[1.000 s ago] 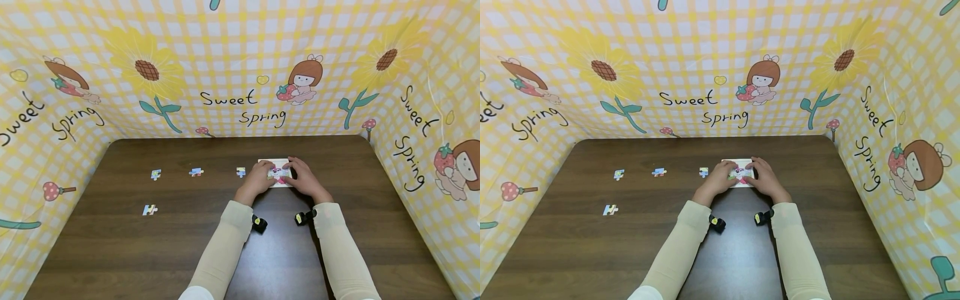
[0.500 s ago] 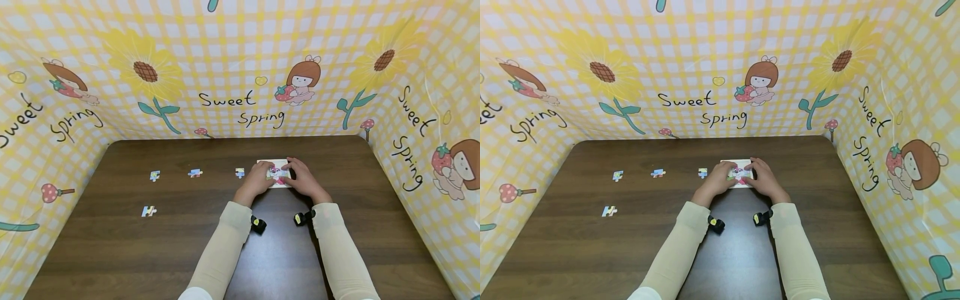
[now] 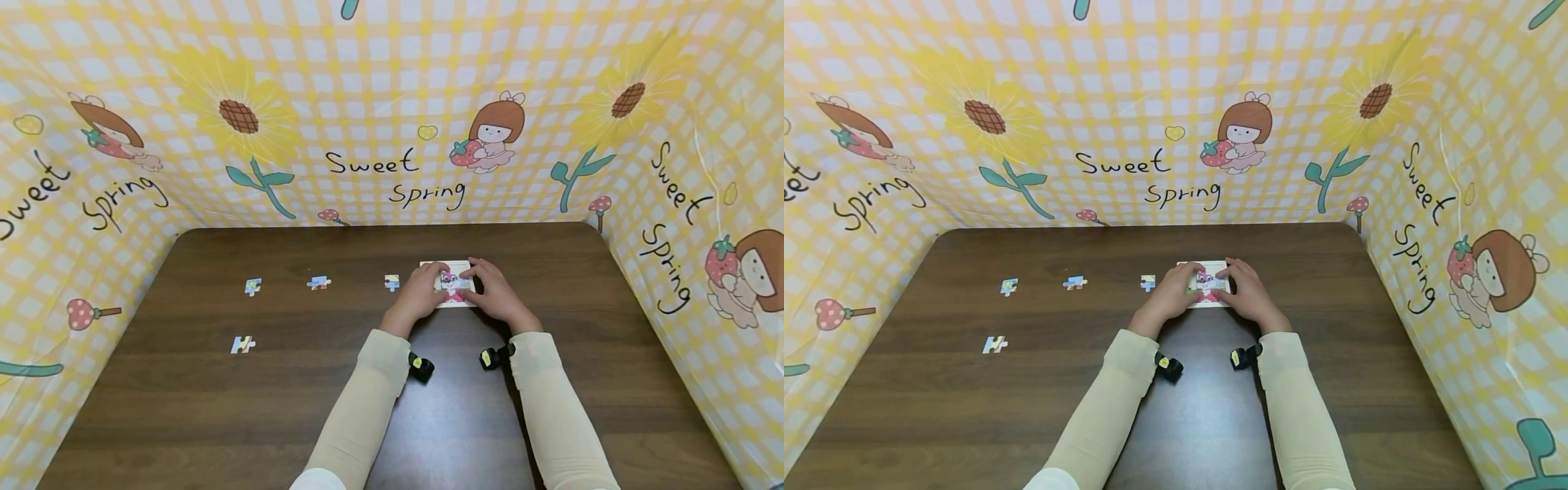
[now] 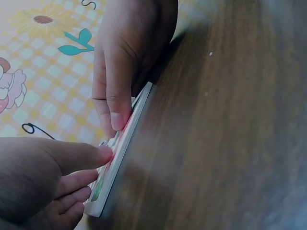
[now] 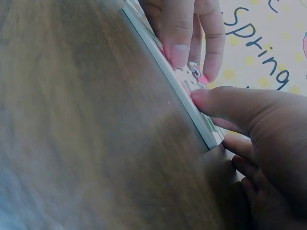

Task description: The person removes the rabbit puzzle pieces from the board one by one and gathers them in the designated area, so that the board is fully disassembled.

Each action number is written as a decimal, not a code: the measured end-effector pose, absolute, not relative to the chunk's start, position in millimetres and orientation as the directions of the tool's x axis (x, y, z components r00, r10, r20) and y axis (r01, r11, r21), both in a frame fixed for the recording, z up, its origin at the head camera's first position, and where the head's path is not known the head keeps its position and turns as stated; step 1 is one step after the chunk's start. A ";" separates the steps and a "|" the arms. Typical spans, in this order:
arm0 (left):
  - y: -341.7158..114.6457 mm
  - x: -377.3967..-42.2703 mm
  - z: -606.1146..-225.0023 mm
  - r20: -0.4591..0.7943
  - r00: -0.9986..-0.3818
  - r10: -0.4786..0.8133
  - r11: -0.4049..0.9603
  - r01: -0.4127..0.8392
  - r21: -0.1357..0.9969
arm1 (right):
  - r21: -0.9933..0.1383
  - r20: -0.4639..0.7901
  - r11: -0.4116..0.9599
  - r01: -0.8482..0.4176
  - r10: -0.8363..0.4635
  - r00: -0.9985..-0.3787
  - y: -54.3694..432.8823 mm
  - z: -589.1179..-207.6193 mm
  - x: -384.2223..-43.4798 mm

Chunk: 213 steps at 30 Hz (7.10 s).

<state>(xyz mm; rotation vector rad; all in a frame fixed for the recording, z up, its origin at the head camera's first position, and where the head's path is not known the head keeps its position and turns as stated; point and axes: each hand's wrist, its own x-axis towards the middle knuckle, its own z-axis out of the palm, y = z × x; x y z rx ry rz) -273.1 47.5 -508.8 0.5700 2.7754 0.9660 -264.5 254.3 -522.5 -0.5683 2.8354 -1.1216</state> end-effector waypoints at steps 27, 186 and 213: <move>49.3 -273.7 -509.6 0.030 -0.941 0.337 0.772 0.294 0.564 | -0.662 0.097 0.676 -0.322 -0.348 -0.932 253.9 -522.8 -263.4; -135.1 -207.1 -451.7 -0.013 -0.839 0.544 0.802 0.515 0.304 | -0.696 0.058 0.657 -0.291 -0.352 -0.934 263.5 -514.1 -257.1; 45.2 -259.2 -470.8 -0.014 -0.848 0.530 0.784 0.484 0.388 | -0.650 0.016 0.692 -0.314 -0.401 -0.916 276.8 -513.0 -262.0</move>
